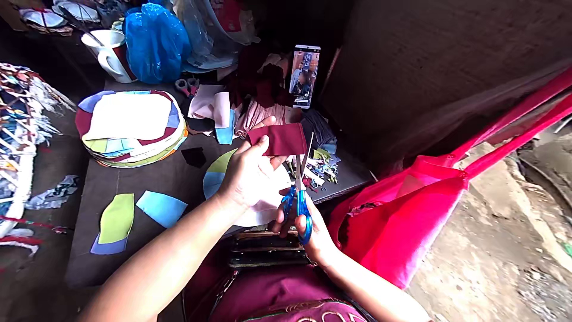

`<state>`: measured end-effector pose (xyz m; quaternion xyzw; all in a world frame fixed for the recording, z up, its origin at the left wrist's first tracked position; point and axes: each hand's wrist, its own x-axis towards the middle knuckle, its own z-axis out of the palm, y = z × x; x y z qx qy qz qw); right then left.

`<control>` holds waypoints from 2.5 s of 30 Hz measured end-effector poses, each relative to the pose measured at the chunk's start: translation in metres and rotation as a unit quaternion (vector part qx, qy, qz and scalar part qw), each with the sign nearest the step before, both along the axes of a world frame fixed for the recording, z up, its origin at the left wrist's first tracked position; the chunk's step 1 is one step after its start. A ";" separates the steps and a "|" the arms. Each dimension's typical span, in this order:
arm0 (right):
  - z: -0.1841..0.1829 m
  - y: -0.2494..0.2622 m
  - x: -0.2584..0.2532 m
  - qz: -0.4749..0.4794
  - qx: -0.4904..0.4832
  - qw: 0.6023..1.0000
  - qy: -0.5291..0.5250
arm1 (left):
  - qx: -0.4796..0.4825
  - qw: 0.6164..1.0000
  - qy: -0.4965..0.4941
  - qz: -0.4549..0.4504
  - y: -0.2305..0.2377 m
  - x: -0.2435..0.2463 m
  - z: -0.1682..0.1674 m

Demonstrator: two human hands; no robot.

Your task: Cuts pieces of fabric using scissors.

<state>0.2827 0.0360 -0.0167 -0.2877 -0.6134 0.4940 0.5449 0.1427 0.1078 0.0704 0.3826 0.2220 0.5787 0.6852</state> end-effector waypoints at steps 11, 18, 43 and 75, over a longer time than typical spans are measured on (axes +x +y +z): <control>-0.004 0.005 0.002 -0.032 0.001 0.999 0.027 | -0.018 0.999 -0.031 0.005 -0.004 0.004 0.002; -0.002 0.004 0.001 -0.032 0.010 0.999 0.026 | -0.009 0.999 -0.034 0.023 -0.003 0.004 0.002; -0.005 0.003 -0.005 -0.030 0.032 0.999 0.001 | 0.015 0.999 -0.039 0.005 -0.008 0.003 -0.001; -0.006 -0.006 0.014 -0.086 0.024 0.994 -0.056 | -0.028 0.998 -0.041 -0.029 0.004 -0.003 0.004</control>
